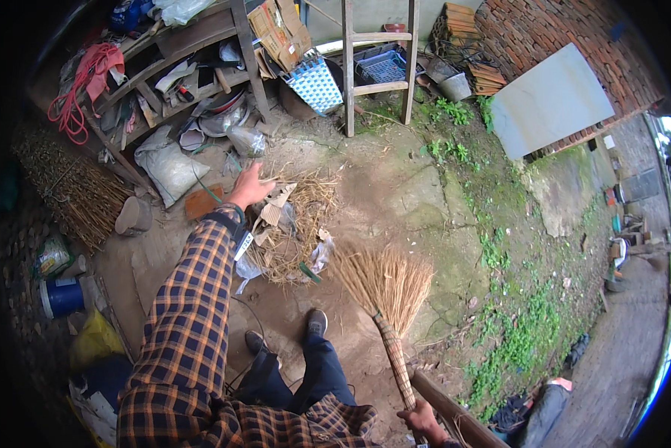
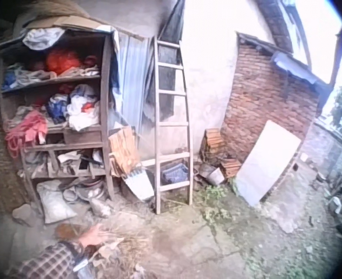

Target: The person sweeps debris into a pile using a straw broom, then carries a small wooden stool and the broom into the kitchen. They wash their hands, open a cabinet, and retrieve a container of beans. The person pours beans into a strainer and then into a pot on the stove.

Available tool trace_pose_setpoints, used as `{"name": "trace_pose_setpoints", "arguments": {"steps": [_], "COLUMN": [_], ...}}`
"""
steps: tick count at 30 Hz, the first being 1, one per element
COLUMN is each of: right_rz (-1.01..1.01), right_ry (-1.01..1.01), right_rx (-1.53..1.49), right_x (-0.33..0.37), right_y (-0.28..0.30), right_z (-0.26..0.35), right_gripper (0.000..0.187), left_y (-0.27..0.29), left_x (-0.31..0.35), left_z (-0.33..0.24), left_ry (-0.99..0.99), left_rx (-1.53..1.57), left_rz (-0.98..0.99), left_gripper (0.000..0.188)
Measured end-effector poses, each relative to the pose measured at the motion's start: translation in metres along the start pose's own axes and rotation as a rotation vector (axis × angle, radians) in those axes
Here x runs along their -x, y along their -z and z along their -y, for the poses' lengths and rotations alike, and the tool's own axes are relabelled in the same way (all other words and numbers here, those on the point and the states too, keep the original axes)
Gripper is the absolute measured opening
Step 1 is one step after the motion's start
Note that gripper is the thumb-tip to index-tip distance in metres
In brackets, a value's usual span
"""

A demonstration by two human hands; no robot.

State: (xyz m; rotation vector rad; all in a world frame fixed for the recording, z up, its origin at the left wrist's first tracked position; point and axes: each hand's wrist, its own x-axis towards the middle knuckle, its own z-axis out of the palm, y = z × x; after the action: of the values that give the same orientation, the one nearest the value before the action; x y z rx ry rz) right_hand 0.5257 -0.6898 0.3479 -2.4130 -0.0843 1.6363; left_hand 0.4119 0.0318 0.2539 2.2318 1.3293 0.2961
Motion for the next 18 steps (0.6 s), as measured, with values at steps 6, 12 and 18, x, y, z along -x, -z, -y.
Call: {"name": "trace_pose_setpoints", "arguments": {"steps": [6, 12, 18], "right_rz": [-0.001, 0.090, 0.105], "right_ry": [0.245, 0.072, 0.086], "right_rx": [-0.485, -0.534, -0.542], "right_x": [-0.062, -0.107, -0.141], "right_y": [0.032, 0.069, 0.089], "right_z": [0.092, 0.183, 0.250], "right_gripper": [0.026, 0.019, 0.015], "left_y": [0.014, 0.023, 0.033], "left_x": [0.079, 0.214, 0.315], "left_z": [0.043, 0.184, 0.265], "left_ry": [0.427, 0.279, 0.706], "left_rx": [0.459, 0.055, 0.494], "left_rz": [0.491, 0.430, 0.342], "left_gripper": [0.060, 0.045, 0.010]}}
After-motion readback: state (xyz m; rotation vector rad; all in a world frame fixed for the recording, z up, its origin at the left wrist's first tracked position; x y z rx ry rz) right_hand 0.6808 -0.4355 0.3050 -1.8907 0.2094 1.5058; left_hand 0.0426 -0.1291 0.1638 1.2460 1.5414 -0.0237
